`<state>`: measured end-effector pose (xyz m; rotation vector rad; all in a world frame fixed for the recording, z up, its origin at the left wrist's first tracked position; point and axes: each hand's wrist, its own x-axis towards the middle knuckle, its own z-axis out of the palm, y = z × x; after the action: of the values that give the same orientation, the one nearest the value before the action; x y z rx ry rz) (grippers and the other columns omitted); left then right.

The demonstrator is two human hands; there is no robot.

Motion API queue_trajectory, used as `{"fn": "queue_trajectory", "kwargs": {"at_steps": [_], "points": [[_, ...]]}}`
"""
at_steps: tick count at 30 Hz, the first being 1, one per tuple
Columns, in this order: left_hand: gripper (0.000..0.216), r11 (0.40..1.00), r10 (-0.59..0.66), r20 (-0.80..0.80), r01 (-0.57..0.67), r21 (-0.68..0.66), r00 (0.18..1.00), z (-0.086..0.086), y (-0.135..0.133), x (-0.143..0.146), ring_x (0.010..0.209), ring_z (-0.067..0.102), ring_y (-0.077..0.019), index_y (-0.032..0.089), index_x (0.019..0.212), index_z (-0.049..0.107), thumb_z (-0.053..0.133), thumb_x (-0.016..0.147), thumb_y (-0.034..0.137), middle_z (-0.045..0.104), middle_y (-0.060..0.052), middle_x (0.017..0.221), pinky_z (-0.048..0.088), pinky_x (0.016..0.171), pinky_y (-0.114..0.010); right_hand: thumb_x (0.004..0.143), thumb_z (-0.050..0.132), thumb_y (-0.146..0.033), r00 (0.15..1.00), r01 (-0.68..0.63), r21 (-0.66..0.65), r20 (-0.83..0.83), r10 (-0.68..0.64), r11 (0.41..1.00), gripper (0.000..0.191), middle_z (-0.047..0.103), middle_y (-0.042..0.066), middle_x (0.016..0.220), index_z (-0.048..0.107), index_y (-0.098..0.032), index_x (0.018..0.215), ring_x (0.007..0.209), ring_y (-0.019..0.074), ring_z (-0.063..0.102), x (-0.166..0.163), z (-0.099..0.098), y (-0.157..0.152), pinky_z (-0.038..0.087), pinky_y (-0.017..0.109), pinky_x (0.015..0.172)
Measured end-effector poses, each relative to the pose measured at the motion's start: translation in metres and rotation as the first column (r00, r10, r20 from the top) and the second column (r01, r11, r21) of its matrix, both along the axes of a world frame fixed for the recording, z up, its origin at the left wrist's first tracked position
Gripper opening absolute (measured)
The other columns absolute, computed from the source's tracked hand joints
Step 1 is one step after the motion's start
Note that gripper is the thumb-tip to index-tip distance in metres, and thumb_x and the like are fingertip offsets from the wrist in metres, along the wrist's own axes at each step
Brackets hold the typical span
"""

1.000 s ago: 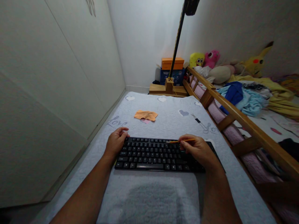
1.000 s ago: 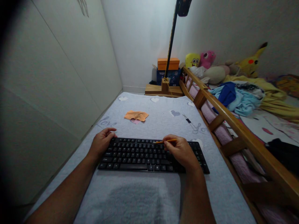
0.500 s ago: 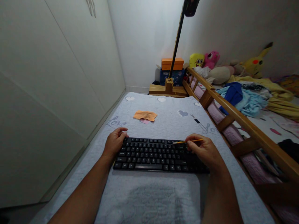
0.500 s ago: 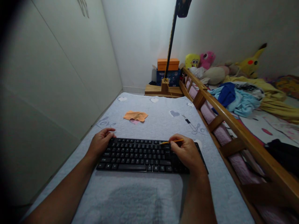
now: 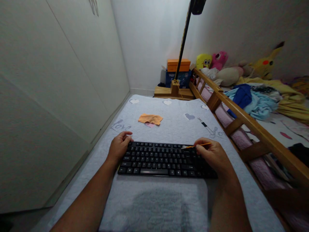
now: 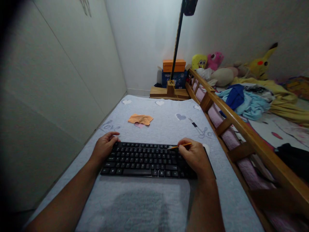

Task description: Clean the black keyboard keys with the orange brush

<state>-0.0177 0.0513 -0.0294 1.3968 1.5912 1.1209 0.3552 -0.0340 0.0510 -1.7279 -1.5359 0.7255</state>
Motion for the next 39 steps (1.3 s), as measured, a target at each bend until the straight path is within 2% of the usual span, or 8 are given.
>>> {"fn": "queue_trajectory", "kwargs": {"at_steps": [6,10,14,22,27,30,34,39], "points": [[0.036,1.0,0.001,-0.017,-0.001,-0.003,1.0,0.001,0.0,0.0,0.061,0.062,-0.0187,0.018,0.102,0.07,0.062,0.078,0.043,0.072,-0.002,0.074,0.045,0.059,-0.029,0.072,0.059,-0.034,0.995,0.087,0.056,-0.057,-0.084,0.995,0.018,0.063,0.0,0.061,0.072,-0.021,0.07,0.06,0.0186,0.059,0.0,0.006,-0.003,0.042,0.03,0.058],[0.038,1.0,-0.008,0.009,0.008,-0.002,1.0,0.001,0.0,0.002,0.061,0.061,-0.0181,0.017,0.104,0.069,0.062,0.078,0.044,0.071,-0.002,0.074,0.045,0.059,-0.029,0.074,0.06,-0.038,0.988,0.011,0.027,-0.153,-0.007,1.0,0.022,0.065,0.001,0.061,0.074,-0.02,0.076,0.059,0.0192,0.06,-0.013,0.009,-0.002,0.044,0.03,0.057],[0.038,1.0,-0.01,0.024,0.011,-0.009,1.0,0.001,-0.001,0.002,0.06,0.06,-0.0179,0.018,0.104,0.069,0.063,0.079,0.046,0.071,-0.002,0.074,0.044,0.058,-0.028,0.075,0.058,-0.036,0.995,-0.056,0.012,-0.082,0.057,0.998,0.022,0.067,0.002,0.063,0.073,-0.02,0.074,0.061,0.019,0.061,-0.019,0.006,0.001,0.045,0.031,0.06],[0.036,1.0,-0.004,-0.013,0.004,0.002,1.0,-0.001,0.0,0.0,0.063,0.063,-0.0186,0.018,0.103,0.07,0.063,0.079,0.044,0.072,-0.002,0.074,0.046,0.06,-0.028,0.074,0.058,-0.034,0.994,0.106,0.073,0.027,-0.108,0.992,0.019,0.067,0.001,0.063,0.072,-0.022,0.07,0.06,0.0196,0.063,0.01,0.003,-0.003,0.044,0.031,0.059],[0.037,1.0,-0.004,-0.02,0.004,-0.006,1.0,-0.003,0.001,0.0,0.062,0.062,-0.0183,0.018,0.105,0.069,0.062,0.08,0.043,0.071,-0.003,0.075,0.045,0.059,-0.028,0.074,0.064,-0.036,0.984,0.143,0.135,-0.121,-0.127,0.98,0.018,0.065,0.001,0.06,0.072,-0.021,0.074,0.058,0.0192,0.061,0.006,0.006,-0.004,0.045,0.03,0.057],[0.037,1.0,0.002,-0.012,-0.003,-0.017,1.0,-0.001,0.0,0.002,0.062,0.061,-0.0186,0.018,0.105,0.069,0.062,0.079,0.044,0.071,-0.003,0.075,0.045,0.058,-0.028,0.078,0.064,-0.042,0.968,0.109,0.108,-0.236,-0.081,0.988,0.024,0.064,0.0,0.06,0.072,-0.02,0.081,0.053,0.0168,0.057,-0.009,0.001,0.003,0.044,0.029,0.053],[0.037,1.0,0.003,-0.024,-0.004,-0.022,1.0,0.002,0.0,0.003,0.063,0.063,-0.0194,0.019,0.102,0.069,0.062,0.078,0.045,0.072,-0.002,0.074,0.046,0.06,-0.029,0.079,0.065,-0.045,0.959,0.021,0.083,-0.283,0.004,0.996,0.027,0.065,0.001,0.063,0.071,-0.019,0.083,0.056,0.0163,0.06,-0.026,-0.01,0.013,0.045,0.028,0.054],[0.038,1.0,0.0,-0.037,-0.001,-0.029,0.999,0.001,0.001,0.001,0.062,0.062,-0.0193,0.019,0.102,0.069,0.061,0.077,0.046,0.071,-0.002,0.074,0.045,0.058,-0.029,0.077,0.066,-0.046,0.945,0.025,0.024,-0.327,-0.015,0.999,0.029,0.066,0.001,0.063,0.07,-0.018,0.083,0.057,0.0173,0.062,-0.027,-0.021,0.02,0.045,0.027,0.052]]}}
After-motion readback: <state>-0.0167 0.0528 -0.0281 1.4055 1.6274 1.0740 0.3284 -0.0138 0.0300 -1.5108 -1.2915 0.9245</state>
